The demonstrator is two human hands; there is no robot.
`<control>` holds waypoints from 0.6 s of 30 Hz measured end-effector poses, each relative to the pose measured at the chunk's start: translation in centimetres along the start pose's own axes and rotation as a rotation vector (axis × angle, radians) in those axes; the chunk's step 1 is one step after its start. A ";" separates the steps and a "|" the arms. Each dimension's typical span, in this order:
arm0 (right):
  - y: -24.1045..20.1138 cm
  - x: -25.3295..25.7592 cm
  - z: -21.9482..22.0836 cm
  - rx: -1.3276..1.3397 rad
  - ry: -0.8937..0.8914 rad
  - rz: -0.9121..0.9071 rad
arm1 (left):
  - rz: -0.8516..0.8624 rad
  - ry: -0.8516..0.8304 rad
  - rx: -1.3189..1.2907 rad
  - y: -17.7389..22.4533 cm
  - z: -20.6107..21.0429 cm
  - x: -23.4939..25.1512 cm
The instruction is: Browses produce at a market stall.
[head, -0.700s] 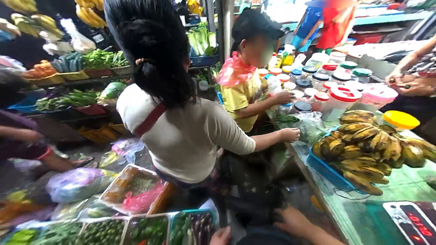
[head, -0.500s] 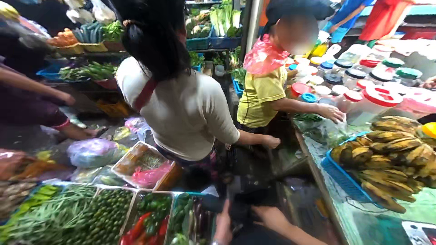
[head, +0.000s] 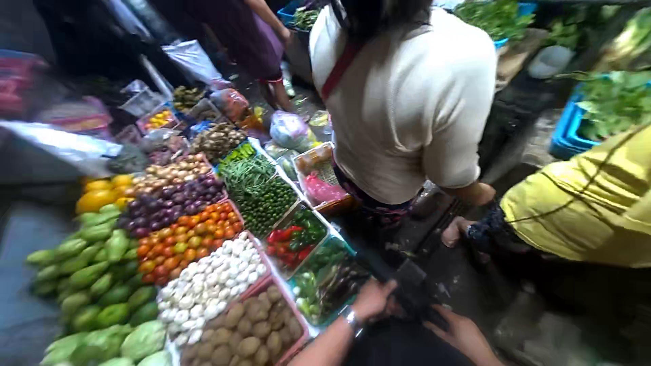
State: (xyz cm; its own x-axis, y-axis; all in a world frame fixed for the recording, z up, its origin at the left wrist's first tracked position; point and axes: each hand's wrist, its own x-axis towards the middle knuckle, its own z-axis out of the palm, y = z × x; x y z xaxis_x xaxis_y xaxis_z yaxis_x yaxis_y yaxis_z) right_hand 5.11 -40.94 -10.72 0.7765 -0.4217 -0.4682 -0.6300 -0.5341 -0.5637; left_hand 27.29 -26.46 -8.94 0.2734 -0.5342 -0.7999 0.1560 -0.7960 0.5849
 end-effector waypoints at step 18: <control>1.7 8.7 -8.2 -0.407 0.341 -0.520 | -0.001 0.232 -0.977 6.8 3.4 5.1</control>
State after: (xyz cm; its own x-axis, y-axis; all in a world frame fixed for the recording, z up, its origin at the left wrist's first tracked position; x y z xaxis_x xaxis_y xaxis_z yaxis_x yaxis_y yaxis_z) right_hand 10.84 -51.53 -10.18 0.9759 -0.2086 0.0648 -0.1767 -0.9284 -0.3270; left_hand 26.54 -35.53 -9.51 0.4347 -0.3824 -0.8154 0.8386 -0.1582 0.5213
